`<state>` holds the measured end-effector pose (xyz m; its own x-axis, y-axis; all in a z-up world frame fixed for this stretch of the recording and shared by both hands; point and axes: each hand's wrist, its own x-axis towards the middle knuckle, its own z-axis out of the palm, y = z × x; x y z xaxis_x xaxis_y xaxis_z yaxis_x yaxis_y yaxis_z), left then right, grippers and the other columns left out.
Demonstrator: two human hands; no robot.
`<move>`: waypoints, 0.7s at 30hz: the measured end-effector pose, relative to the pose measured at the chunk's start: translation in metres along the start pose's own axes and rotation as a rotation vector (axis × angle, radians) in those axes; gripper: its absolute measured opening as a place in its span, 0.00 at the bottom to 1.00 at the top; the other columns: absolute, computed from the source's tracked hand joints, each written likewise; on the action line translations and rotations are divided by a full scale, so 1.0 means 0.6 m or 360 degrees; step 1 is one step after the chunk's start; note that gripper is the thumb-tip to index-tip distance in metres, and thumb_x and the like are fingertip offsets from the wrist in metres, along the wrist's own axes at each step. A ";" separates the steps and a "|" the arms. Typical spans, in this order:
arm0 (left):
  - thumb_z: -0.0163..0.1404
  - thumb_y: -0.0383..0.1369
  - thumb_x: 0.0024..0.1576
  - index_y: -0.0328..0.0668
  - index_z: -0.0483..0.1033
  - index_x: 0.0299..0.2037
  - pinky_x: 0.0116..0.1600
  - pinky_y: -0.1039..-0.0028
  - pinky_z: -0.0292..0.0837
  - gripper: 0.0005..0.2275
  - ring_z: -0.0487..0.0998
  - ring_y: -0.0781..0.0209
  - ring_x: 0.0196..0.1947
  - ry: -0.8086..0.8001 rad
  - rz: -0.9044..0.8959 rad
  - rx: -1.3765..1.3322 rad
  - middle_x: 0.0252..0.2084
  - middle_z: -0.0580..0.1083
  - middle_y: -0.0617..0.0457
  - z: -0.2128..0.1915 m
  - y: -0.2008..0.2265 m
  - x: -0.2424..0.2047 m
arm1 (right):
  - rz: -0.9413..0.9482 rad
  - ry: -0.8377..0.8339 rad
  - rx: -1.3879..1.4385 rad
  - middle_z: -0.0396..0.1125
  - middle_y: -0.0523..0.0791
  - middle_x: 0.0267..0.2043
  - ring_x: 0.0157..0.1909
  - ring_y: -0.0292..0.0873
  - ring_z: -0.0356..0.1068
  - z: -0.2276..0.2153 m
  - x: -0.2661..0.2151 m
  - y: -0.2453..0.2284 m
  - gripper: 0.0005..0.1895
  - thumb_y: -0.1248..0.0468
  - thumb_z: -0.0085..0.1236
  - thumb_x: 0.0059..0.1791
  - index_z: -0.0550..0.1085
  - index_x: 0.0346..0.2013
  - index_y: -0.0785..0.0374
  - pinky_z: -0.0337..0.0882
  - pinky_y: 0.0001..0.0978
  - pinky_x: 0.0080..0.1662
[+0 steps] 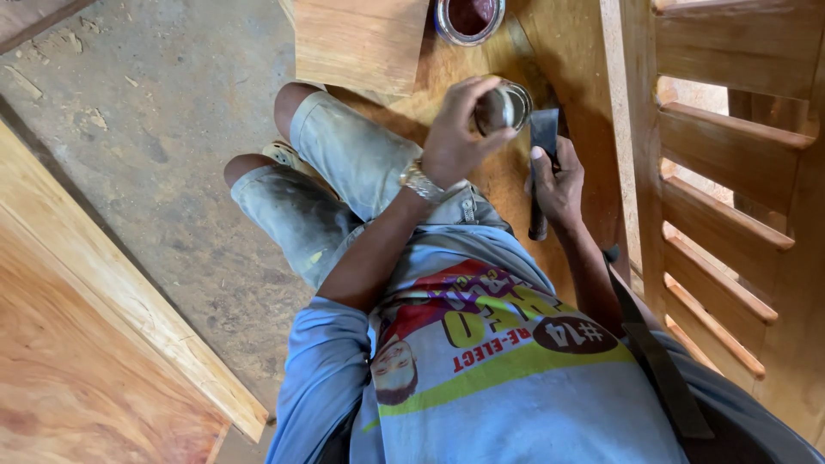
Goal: The person sits on the floor and opens two paint cans. They use a wooden stick to scoop a pink substance from one can and a white substance from the other, placing both onto a small wooden board. The person then mixes the two substances together on the board with the stick.
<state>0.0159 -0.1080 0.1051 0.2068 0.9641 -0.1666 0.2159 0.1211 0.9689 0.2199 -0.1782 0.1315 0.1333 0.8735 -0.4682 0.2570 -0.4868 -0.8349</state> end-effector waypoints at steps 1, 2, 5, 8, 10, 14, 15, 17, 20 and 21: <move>0.66 0.36 0.55 0.43 0.64 0.68 0.59 0.63 0.80 0.32 0.76 0.49 0.61 0.0005 -0.0111 -0.0326 0.66 0.68 0.40 -0.014 -0.012 -0.003 | -0.0026 -0.0004 0.0002 0.65 0.42 0.33 0.28 0.32 0.66 -0.004 -0.002 0.004 0.14 0.60 0.50 0.60 0.68 0.53 0.68 0.67 0.26 0.31; 0.65 0.34 0.57 0.42 0.65 0.71 0.65 0.60 0.79 0.31 0.76 0.47 0.64 0.0010 -0.0229 -0.0652 0.67 0.70 0.39 -0.030 -0.023 -0.010 | -0.0045 -0.0010 0.0004 0.65 0.42 0.33 0.28 0.32 0.66 -0.007 -0.009 0.010 0.14 0.59 0.49 0.61 0.69 0.54 0.68 0.67 0.26 0.32; 0.61 0.31 0.61 0.38 0.63 0.71 0.68 0.51 0.77 0.29 0.73 0.36 0.67 0.0131 -0.0339 -0.1795 0.69 0.68 0.34 -0.082 -0.052 -0.020 | -0.0002 0.0007 -0.0092 0.66 0.43 0.34 0.30 0.34 0.67 -0.016 -0.022 0.039 0.15 0.58 0.47 0.61 0.72 0.55 0.67 0.69 0.29 0.34; 0.54 0.41 0.66 0.38 0.61 0.73 0.70 0.45 0.73 0.28 0.69 0.33 0.70 -0.0028 -0.0210 -0.2369 0.71 0.66 0.37 -0.141 -0.071 -0.035 | -0.0155 0.0025 -0.0455 0.69 0.48 0.37 0.37 0.42 0.69 -0.023 -0.030 0.089 0.14 0.60 0.51 0.60 0.73 0.55 0.67 0.71 0.37 0.42; 0.49 0.45 0.66 0.38 0.59 0.72 0.70 0.46 0.71 0.28 0.67 0.33 0.70 0.0031 -0.0297 -0.2436 0.72 0.66 0.42 -0.174 -0.083 -0.026 | -0.0220 0.0017 -0.0651 0.70 0.52 0.39 0.40 0.48 0.71 -0.019 -0.021 0.118 0.14 0.60 0.54 0.58 0.73 0.54 0.67 0.71 0.41 0.46; 0.42 0.50 0.67 0.35 0.59 0.72 0.73 0.45 0.68 0.29 0.66 0.35 0.73 0.0194 -0.0304 -0.2490 0.71 0.66 0.40 -0.263 -0.123 0.016 | -0.0126 0.0006 -0.0805 0.71 0.58 0.42 0.44 0.58 0.73 -0.006 -0.007 0.150 0.15 0.58 0.55 0.57 0.73 0.53 0.64 0.71 0.45 0.47; 0.42 0.49 0.67 0.35 0.60 0.70 0.72 0.44 0.68 0.28 0.67 0.35 0.71 0.0279 -0.0262 -0.2477 0.70 0.67 0.40 -0.290 -0.138 0.035 | -0.0116 0.0015 -0.0838 0.72 0.59 0.44 0.45 0.60 0.73 -0.004 -0.002 0.155 0.15 0.58 0.54 0.57 0.73 0.54 0.64 0.71 0.46 0.47; 0.42 0.47 0.67 0.35 0.61 0.67 0.71 0.41 0.69 0.26 0.68 0.34 0.68 0.0427 -0.0197 -0.2464 0.67 0.67 0.39 -0.339 -0.171 0.076 | -0.0150 0.0044 -0.0899 0.72 0.59 0.44 0.46 0.63 0.73 -0.003 -0.002 0.168 0.15 0.58 0.52 0.58 0.74 0.55 0.63 0.71 0.49 0.48; 0.41 0.43 0.65 0.36 0.63 0.65 0.68 0.42 0.71 0.23 0.71 0.35 0.65 0.0462 -0.0200 -0.2366 0.65 0.69 0.42 -0.405 -0.216 0.148 | -0.0301 0.0062 -0.1059 0.71 0.60 0.47 0.48 0.68 0.71 -0.006 0.004 0.181 0.16 0.57 0.51 0.59 0.71 0.57 0.62 0.70 0.56 0.48; 0.42 0.43 0.65 0.35 0.64 0.64 0.66 0.41 0.72 0.23 0.73 0.36 0.63 0.0608 -0.0316 -0.2269 0.63 0.70 0.41 -0.422 -0.229 0.172 | -0.0367 0.0062 -0.1124 0.71 0.61 0.49 0.49 0.69 0.70 -0.004 0.007 0.183 0.16 0.56 0.51 0.60 0.70 0.58 0.62 0.69 0.59 0.48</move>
<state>-0.2342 0.0350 0.0012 -0.0188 0.8795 -0.4756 -0.9290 0.1605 0.3336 0.2509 -0.2280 0.0383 0.0322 0.9588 -0.2821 0.8350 -0.1809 -0.5197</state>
